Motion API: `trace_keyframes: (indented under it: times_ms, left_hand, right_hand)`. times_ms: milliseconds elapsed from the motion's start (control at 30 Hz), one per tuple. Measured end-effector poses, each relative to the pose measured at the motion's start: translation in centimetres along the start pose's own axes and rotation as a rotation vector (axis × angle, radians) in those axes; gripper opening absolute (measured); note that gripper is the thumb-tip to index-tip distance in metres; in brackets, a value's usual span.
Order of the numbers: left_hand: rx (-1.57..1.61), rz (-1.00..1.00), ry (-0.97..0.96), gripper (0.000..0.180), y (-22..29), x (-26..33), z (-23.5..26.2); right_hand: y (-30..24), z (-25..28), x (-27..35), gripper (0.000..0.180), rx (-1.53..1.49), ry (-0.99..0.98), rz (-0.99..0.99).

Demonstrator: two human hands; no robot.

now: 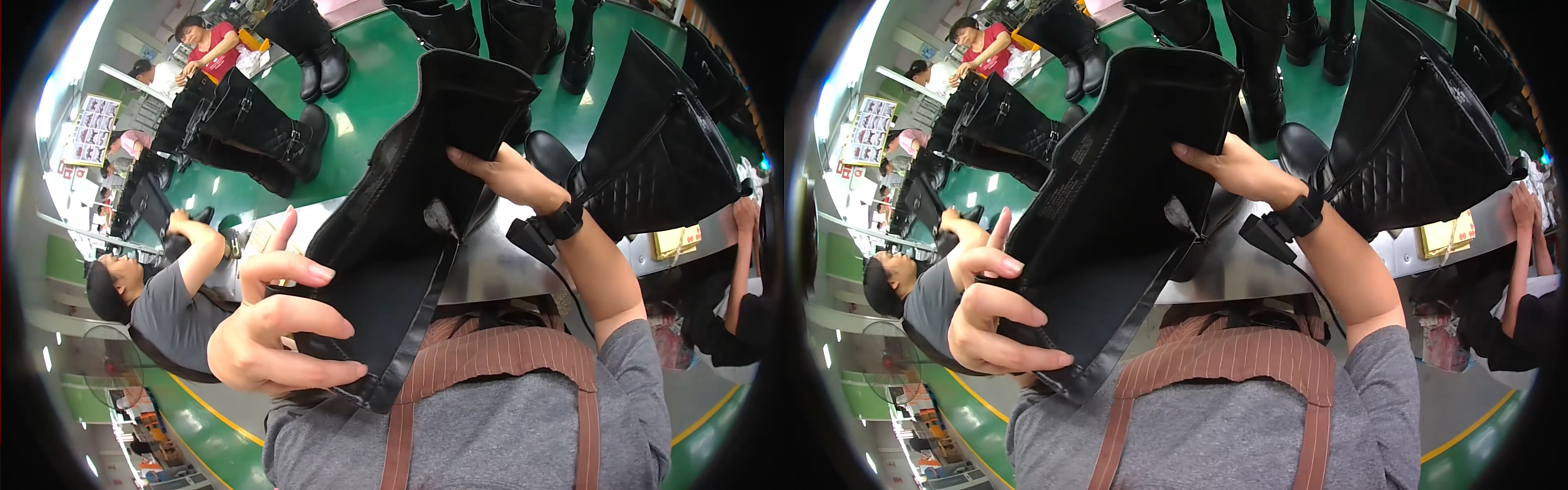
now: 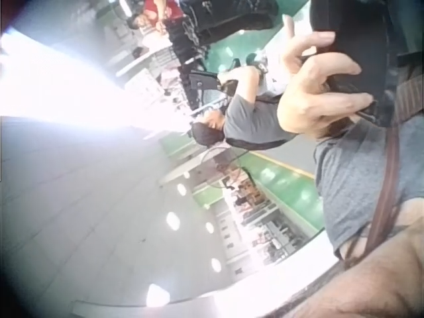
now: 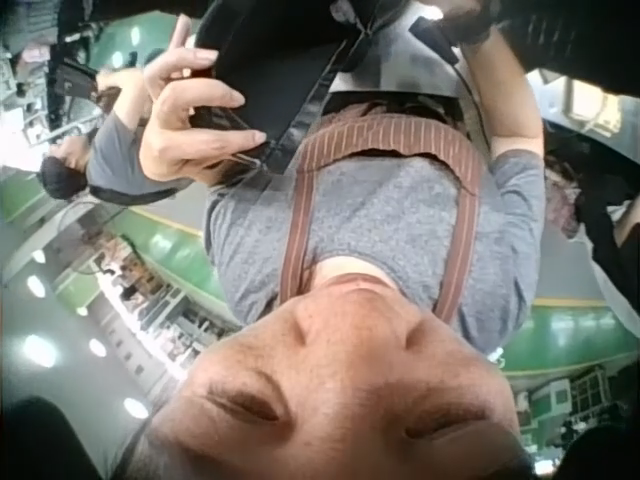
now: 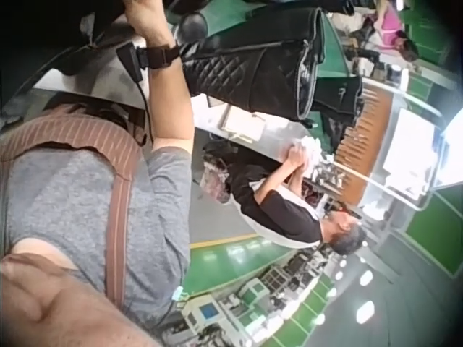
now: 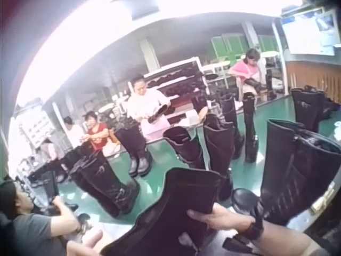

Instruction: Inspecting and cleaning black leather boots on a factory production line.

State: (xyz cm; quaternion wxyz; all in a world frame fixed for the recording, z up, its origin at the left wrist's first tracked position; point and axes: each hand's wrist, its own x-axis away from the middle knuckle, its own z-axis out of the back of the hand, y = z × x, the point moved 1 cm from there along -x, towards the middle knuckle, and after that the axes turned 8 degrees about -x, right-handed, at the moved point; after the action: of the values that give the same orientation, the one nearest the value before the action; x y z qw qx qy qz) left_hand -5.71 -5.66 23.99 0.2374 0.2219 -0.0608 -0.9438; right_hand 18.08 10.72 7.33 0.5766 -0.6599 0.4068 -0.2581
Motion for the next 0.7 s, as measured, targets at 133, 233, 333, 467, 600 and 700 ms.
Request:
trace_keyframes:
  times_ms: [133,233,333,467,600,700]
  left_hand:
    - [-0.021,0.026,0.077,0.035,-0.6,0.8,0.3]
    - [0.016,0.022,0.128,0.036,-1.2,1.0,0.2]
    - [-0.002,0.005,0.152,0.037,-1.4,1.0,0.0]
    - [-0.005,0.017,0.185,0.037,-1.1,1.3,-0.4]
    - [-0.003,0.044,0.268,0.032,-1.2,1.2,-0.8]
    - [-0.031,0.081,0.210,0.028,-1.0,0.0,-0.4]
  right_hand:
    - [-0.4,0.3,0.2,0.045,0.074,-0.022,0.007]
    - [-0.6,0.2,0.2,0.046,0.042,0.002,0.013]
    - [-0.7,0.4,0.2,0.047,0.056,-0.005,-0.027]
    - [-0.7,0.3,0.3,0.048,-0.001,-0.015,-0.099]
    - [-0.8,0.2,0.4,0.049,0.007,0.039,-0.157]
    - [-0.5,0.1,0.7,0.047,0.004,0.061,-0.167]
